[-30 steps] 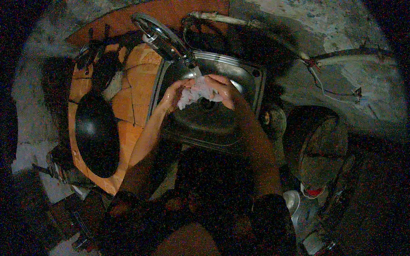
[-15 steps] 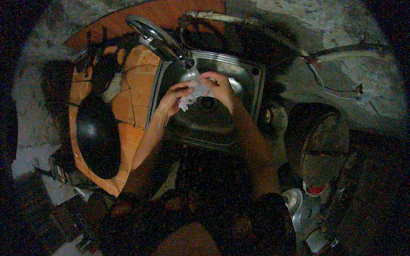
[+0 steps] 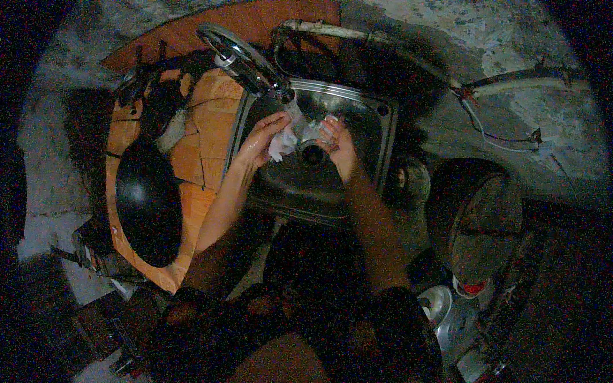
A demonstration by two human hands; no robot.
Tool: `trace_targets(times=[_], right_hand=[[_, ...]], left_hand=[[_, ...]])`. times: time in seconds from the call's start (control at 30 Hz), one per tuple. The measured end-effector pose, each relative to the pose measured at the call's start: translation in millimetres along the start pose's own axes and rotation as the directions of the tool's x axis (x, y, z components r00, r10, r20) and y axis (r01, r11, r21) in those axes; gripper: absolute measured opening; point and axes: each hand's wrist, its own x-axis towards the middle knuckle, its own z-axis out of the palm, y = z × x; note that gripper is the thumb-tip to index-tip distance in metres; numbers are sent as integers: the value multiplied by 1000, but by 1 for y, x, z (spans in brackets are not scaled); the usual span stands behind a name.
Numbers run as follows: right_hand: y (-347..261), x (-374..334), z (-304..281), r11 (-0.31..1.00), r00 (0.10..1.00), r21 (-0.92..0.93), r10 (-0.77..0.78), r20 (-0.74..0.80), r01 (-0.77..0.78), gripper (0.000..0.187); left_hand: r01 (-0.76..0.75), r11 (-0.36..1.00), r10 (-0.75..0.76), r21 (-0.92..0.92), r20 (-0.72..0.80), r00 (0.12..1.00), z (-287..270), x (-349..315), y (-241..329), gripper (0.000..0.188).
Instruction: The person rinses a white cloth under a faucet, wipes the edges and interior surfaces of a metal sink, and then rinses the cloth again.
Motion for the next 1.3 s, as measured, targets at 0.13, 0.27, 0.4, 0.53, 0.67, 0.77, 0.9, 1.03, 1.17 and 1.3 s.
trace_targets(times=[0.13, 0.27, 0.4, 0.53, 0.67, 0.77, 0.9, 1.03, 1.17, 1.3], right_hand=[[22, 13, 16, 989, 972, 76, 108, 208, -126, 42], [49, 13, 50, 992, 983, 62, 96, 156, -107, 35], [70, 23, 54, 997, 993, 46, 59, 99, -64, 39], [49, -4, 54, 940, 947, 125, -322, 23, 316, 46], [70, -9, 91, 996, 998, -62, -62, -9, 61, 52], [38, -29, 133, 996, 993, -71, -64, -98, 57, 46], [5, 19, 96, 926, 993, -377, -22, -115, -23, 46], [37, -27, 138, 359, 917, -849, -249, 313, 388, 41], [19, -25, 101, -82, 726, -855, -491, 482, 512, 29], [-23, -18, 109, -220, 442, -730, -673, 594, 647, 26]], left_hand=[[11, 956, -68, 294, 183, 981, -8, 22, -11, 30], [-190, 402, 464, 895, -20, 886, -17, 38, -37, 27], [-293, 436, 639, 851, -64, 766, -5, 66, -79, 36], [-391, 518, 533, 761, 70, 843, 25, 43, -102, 55], [-409, 761, 500, 504, -52, 865, -17, 81, -99, 47], [-376, 819, 494, 434, -201, 846, -44, 103, -109, 42], [-301, 916, 369, 265, -261, 892, 21, 52, -65, 39], [-219, 654, 560, -724, 269, 784, -84, 107, -104, 34], [-79, 767, 225, -637, 152, 962, -52, 107, -94, 29], [123, 742, -23, -659, 158, 987, -22, 71, -65, 24]])
